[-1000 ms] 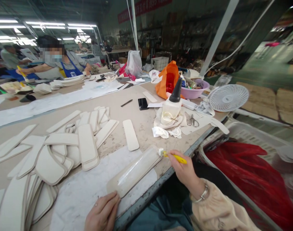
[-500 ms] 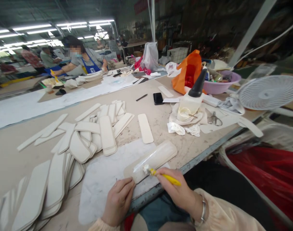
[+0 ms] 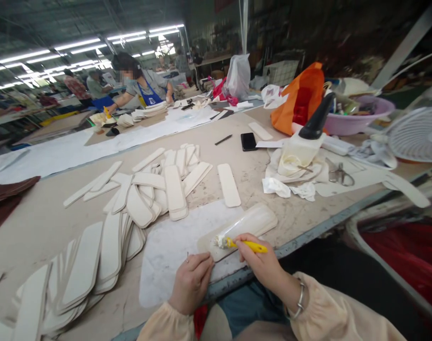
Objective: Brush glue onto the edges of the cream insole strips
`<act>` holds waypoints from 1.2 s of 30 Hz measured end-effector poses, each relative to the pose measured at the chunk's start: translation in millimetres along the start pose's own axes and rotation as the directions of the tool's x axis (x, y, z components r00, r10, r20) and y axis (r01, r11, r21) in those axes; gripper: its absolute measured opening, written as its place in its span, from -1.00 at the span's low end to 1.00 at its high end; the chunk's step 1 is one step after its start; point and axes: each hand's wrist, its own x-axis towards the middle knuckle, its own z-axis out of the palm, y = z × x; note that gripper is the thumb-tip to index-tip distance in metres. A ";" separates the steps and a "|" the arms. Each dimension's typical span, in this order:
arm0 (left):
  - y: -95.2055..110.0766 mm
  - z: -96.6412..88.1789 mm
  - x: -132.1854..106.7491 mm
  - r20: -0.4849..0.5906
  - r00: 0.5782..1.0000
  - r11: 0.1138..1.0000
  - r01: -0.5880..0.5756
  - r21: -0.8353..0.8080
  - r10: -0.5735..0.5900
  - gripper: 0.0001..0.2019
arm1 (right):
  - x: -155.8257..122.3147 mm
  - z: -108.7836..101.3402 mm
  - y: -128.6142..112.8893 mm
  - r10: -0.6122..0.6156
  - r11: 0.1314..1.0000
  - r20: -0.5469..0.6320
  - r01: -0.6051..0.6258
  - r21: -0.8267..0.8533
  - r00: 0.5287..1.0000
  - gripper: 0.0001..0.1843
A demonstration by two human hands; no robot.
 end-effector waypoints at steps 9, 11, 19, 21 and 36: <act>-4.8 1.0 -2.7 0.013 0.999 0.999 -0.033 0.009 0.033 -0.79 | -10.4 5.1 -7.2 -0.020 0.997 0.085 0.014 0.071 0.996 -0.75; -6.0 1.2 -2.9 0.016 0.999 0.999 -0.052 0.007 0.052 -0.79 | -10.0 5.5 -7.9 -0.030 0.999 0.091 0.027 0.039 0.995 -0.76; -8.7 2.5 -2.3 0.001 0.996 0.995 -0.088 0.055 0.088 -0.83 | 4.8 -75.9 -1.9 -0.010 0.984 -0.349 -0.053 -0.170 0.937 -0.73; -9.5 2.8 -2.9 0.000 0.996 0.993 -0.092 0.078 0.092 -0.84 | 5.7 -92.1 0.7 -0.126 0.953 -0.410 -0.003 -0.301 0.903 -0.74; -35.0 5.2 -5.5 0.045 0.966 0.959 -0.260 0.112 0.256 -0.80 | -16.0 -42.2 -7.8 -0.482 0.726 0.140 0.484 -0.488 0.865 -0.81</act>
